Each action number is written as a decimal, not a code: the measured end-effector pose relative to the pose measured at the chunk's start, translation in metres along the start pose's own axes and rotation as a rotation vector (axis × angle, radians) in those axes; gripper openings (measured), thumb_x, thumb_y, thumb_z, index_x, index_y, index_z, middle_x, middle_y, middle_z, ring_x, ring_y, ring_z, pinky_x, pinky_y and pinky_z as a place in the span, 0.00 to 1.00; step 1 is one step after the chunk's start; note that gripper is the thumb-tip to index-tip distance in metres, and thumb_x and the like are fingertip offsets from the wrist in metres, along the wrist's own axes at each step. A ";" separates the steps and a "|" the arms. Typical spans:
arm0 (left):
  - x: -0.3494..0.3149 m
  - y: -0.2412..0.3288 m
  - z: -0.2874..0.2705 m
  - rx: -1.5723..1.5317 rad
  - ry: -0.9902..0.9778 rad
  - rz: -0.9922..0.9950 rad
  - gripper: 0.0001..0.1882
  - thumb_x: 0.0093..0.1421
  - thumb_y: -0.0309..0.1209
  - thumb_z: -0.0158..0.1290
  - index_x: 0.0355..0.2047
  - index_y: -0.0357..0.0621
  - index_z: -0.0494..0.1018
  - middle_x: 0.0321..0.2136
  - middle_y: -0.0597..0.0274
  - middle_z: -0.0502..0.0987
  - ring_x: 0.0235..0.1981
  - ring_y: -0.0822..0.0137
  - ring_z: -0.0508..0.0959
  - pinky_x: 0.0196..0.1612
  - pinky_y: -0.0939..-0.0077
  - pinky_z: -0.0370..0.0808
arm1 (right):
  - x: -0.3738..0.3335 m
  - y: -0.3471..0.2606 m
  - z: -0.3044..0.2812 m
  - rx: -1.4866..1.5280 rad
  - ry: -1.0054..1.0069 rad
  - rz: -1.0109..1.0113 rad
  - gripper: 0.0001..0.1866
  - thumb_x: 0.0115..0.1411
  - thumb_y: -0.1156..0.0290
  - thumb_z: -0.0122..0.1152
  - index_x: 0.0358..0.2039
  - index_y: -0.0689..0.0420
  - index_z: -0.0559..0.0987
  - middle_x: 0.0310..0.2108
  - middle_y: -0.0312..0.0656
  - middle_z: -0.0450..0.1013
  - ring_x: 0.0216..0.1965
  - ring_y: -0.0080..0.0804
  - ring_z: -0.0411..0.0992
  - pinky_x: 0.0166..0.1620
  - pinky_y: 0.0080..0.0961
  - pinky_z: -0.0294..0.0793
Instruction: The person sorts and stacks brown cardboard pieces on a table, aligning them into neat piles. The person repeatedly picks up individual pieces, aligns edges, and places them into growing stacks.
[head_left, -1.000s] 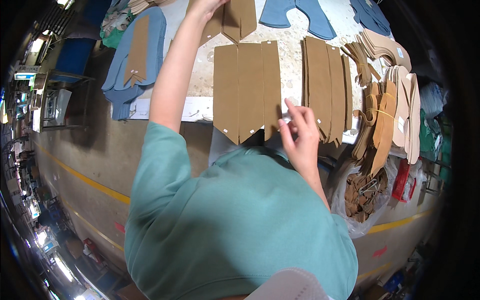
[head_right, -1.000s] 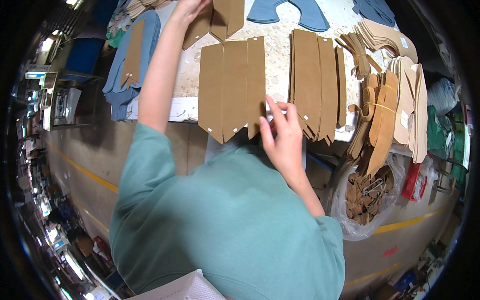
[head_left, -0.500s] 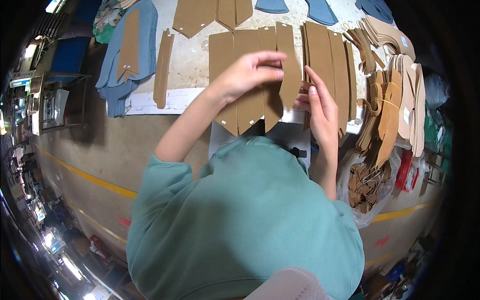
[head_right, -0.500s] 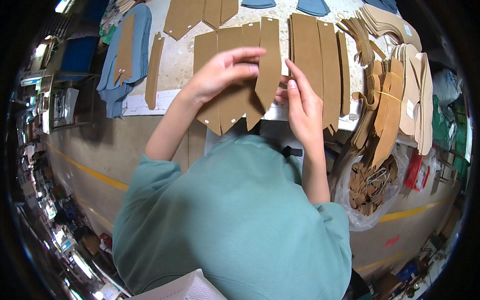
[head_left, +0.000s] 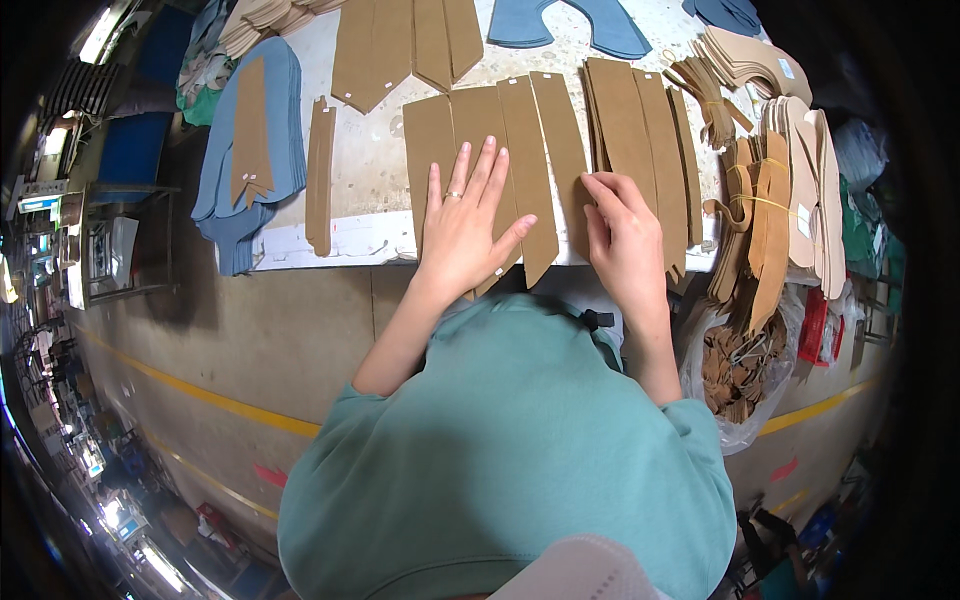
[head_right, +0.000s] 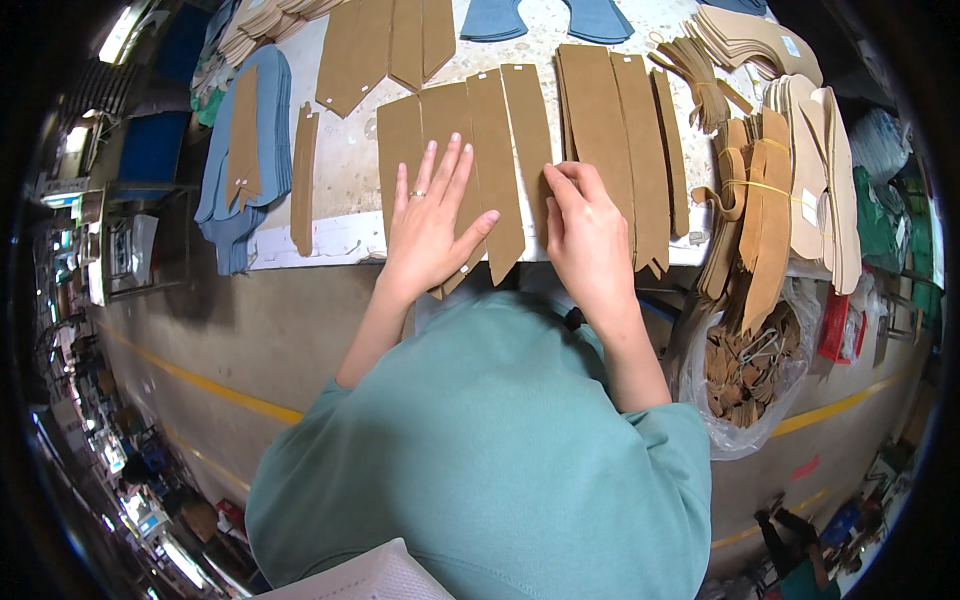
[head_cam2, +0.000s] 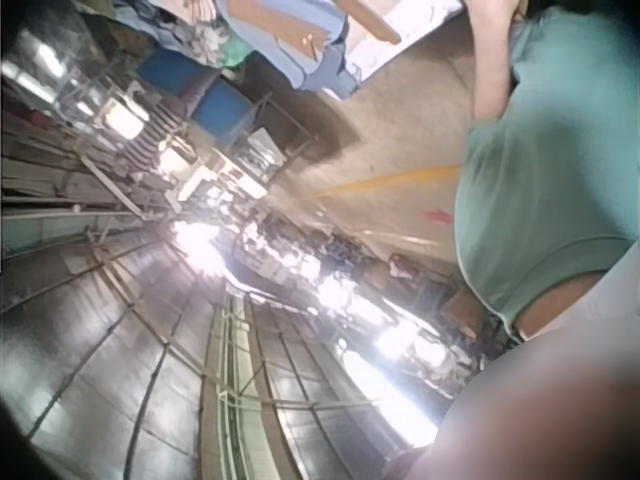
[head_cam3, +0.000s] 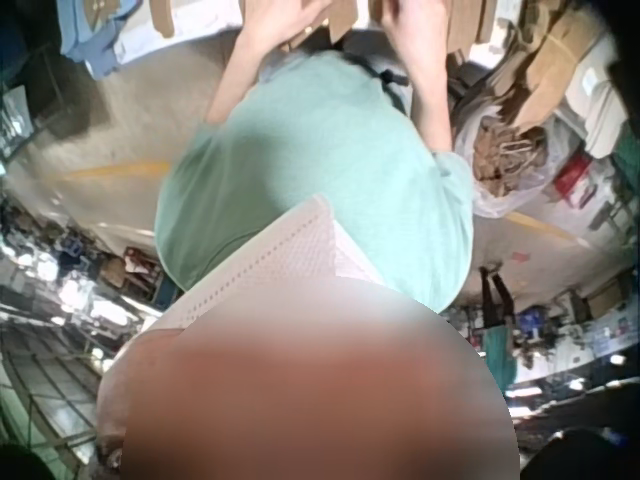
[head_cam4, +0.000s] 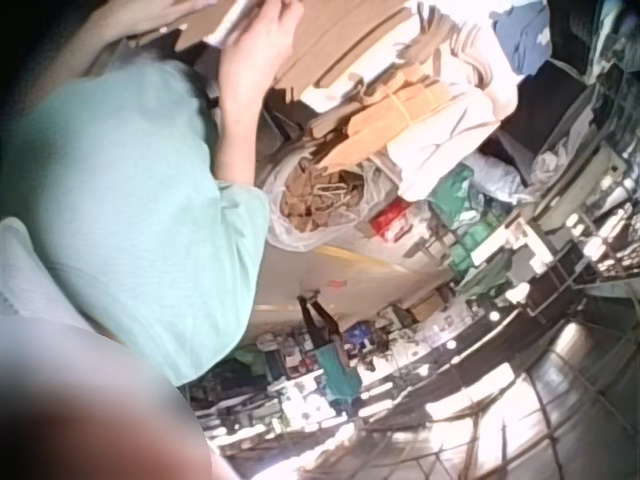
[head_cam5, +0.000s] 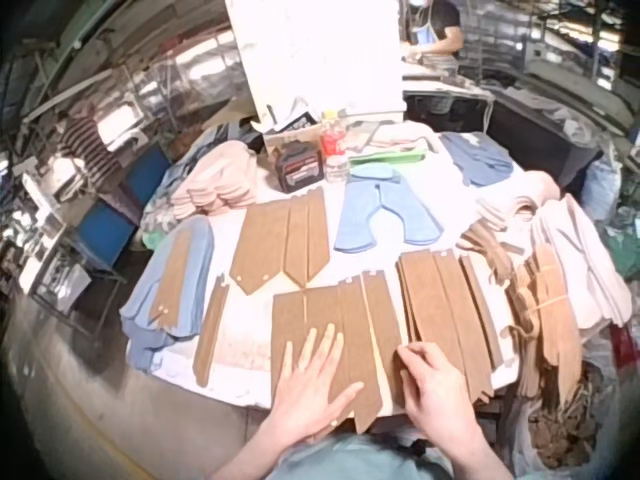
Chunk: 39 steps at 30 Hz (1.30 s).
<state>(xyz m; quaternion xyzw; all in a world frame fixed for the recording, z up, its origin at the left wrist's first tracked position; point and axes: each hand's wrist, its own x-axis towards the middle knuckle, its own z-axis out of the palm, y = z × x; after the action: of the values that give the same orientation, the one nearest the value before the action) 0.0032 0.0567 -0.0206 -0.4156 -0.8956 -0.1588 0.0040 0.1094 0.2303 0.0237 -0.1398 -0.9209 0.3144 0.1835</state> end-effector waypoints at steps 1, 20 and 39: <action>0.000 0.000 0.000 0.004 0.001 0.000 0.44 0.63 0.59 0.45 0.70 0.44 0.50 0.71 0.55 0.50 0.71 0.50 0.49 0.70 0.42 0.41 | 0.000 0.000 -0.001 -0.031 0.006 -0.014 0.16 0.58 0.82 0.54 0.48 0.65 0.77 0.46 0.48 0.72 0.41 0.49 0.76 0.44 0.40 0.76; -0.011 -0.022 -0.018 -0.062 -0.059 0.049 0.40 0.64 0.55 0.47 0.70 0.51 0.51 0.71 0.60 0.49 0.71 0.55 0.50 0.71 0.47 0.43 | -0.020 -0.008 0.006 0.054 -0.087 0.043 0.18 0.58 0.84 0.56 0.49 0.62 0.77 0.49 0.47 0.73 0.43 0.48 0.77 0.45 0.36 0.77; -0.067 -0.038 -0.066 -0.688 0.310 -0.286 0.09 0.60 0.25 0.56 0.40 0.38 0.81 0.34 0.59 0.83 0.35 0.73 0.80 0.40 0.77 0.76 | 0.024 -0.028 0.065 -0.089 -0.299 -0.412 0.25 0.64 0.62 0.56 0.59 0.57 0.70 0.62 0.46 0.64 0.65 0.47 0.59 0.66 0.47 0.57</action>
<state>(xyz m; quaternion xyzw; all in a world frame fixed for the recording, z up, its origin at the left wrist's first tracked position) 0.0103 -0.0350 0.0219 -0.2348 -0.8278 -0.5090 -0.0222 0.0563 0.1840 -0.0004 0.0909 -0.9597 0.2469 0.0989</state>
